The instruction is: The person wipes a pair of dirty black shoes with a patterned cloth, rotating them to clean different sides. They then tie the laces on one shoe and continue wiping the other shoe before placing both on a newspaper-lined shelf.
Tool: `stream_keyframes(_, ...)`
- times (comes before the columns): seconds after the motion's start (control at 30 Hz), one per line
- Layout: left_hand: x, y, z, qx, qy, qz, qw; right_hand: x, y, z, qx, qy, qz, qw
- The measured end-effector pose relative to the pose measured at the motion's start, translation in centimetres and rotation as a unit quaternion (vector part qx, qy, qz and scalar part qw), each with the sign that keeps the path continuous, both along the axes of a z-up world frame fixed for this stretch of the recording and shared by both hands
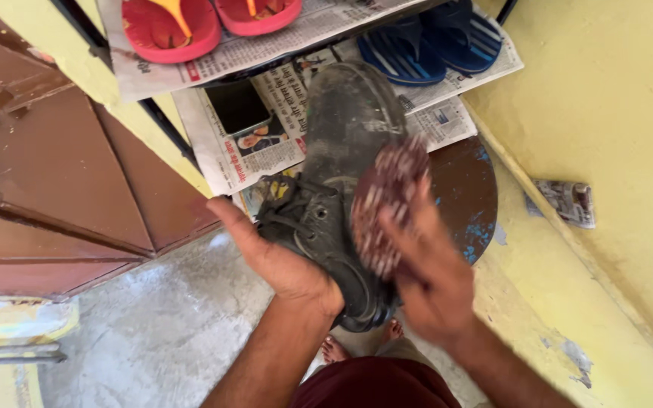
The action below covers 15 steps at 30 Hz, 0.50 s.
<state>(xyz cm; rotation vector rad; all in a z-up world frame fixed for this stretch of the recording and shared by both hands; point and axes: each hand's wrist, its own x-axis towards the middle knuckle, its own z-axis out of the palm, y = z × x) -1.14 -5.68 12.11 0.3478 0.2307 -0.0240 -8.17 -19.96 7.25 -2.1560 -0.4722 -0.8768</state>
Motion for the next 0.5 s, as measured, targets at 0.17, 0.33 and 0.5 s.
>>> stream_keyframes(0.17,-0.9,-0.5,-1.2,0.018,0.057,-0.032,0.998,-4.5,-1.3,-4.9,-0.007,0.033,0.002,0.999)
stream_keyframes(0.33,-1.9,-2.9,-2.3,-0.039,0.047,-0.106,0.992,-7.8,-3.5,-8.8,-0.016,0.018,-0.050,0.998)
stream_keyframes(0.5,-2.5,-5.2,-2.9,-0.036,-0.003,-0.187,0.982,-9.5,-6.0,-9.0,0.608,0.126,0.055,0.782)
